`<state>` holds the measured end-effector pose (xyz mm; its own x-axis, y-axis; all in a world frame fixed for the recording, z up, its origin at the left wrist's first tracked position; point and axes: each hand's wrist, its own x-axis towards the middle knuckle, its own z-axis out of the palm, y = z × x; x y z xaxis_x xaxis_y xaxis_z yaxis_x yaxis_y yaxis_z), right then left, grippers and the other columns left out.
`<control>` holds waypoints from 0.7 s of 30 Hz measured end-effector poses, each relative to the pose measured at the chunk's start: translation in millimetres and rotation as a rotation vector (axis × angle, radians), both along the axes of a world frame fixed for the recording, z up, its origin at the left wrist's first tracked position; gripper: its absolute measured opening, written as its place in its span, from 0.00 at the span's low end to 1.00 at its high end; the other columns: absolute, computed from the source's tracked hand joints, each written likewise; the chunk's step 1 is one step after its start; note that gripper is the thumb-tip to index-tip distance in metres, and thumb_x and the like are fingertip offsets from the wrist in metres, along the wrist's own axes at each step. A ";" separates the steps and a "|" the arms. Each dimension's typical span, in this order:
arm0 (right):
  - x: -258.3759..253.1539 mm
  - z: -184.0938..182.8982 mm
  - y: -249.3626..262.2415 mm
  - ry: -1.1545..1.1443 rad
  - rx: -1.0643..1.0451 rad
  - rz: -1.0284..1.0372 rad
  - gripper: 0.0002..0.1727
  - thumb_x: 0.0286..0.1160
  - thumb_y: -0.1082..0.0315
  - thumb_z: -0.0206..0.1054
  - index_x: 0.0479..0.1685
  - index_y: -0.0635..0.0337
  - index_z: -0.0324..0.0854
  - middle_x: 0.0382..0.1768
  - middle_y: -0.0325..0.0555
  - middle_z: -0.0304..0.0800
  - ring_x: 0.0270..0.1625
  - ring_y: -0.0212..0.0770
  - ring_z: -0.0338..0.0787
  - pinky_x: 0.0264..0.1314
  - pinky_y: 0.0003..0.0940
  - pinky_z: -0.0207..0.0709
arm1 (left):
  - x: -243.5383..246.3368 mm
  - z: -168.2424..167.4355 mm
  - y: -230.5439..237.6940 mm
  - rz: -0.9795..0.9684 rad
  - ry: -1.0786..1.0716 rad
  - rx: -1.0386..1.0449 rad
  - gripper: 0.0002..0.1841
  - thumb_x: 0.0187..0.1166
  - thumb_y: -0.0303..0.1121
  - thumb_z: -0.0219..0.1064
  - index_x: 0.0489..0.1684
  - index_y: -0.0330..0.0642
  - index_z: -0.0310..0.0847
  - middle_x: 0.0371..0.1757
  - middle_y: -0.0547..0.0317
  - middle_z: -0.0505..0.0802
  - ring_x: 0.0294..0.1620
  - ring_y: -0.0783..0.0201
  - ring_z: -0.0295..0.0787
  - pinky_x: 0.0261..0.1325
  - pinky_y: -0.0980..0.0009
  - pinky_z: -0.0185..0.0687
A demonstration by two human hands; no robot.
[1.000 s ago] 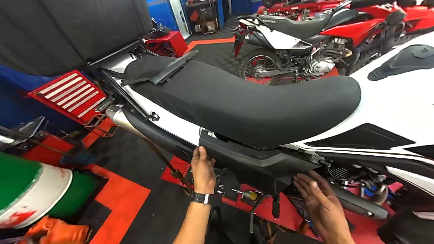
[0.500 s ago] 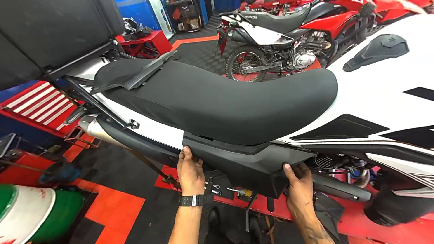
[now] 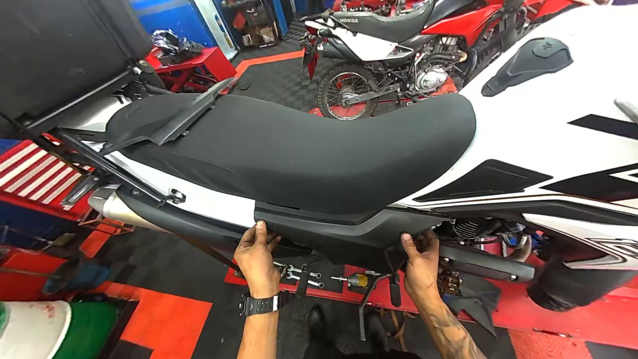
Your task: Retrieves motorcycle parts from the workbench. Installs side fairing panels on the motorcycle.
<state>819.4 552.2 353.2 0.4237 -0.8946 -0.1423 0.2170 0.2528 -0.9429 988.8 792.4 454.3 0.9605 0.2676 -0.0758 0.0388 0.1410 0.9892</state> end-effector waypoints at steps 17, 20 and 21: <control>5.1 -1.0 -0.7 -0.085 -0.011 -0.036 0.38 0.66 0.74 0.75 0.79 0.59 0.62 0.58 0.46 0.84 0.59 0.36 0.88 0.64 0.34 0.85 | 6.8 -7.6 -8.0 0.081 -0.105 0.091 0.08 0.84 0.31 0.68 0.41 0.33 0.85 0.31 0.55 0.91 0.26 0.64 0.92 0.37 0.65 0.95; 4.7 3.4 -1.0 -0.086 0.011 -0.049 0.37 0.65 0.76 0.74 0.77 0.61 0.63 0.56 0.46 0.85 0.57 0.36 0.88 0.62 0.34 0.86 | 7.4 -6.0 -10.7 0.103 -0.059 0.056 0.10 0.83 0.33 0.70 0.39 0.34 0.85 0.30 0.54 0.92 0.25 0.62 0.91 0.35 0.64 0.94; 4.1 3.9 -0.9 -0.083 0.015 -0.054 0.37 0.65 0.76 0.74 0.77 0.61 0.63 0.56 0.46 0.85 0.57 0.36 0.88 0.62 0.34 0.86 | 7.2 -5.5 -11.5 0.106 -0.052 0.062 0.10 0.83 0.34 0.70 0.38 0.34 0.84 0.29 0.54 0.91 0.25 0.62 0.91 0.35 0.64 0.94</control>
<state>823.5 551.3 357.1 0.3861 -0.9143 -0.1226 0.3074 0.2528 -0.9174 996.0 780.9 448.8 0.9287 0.3708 -0.0067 -0.0247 0.0800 0.9965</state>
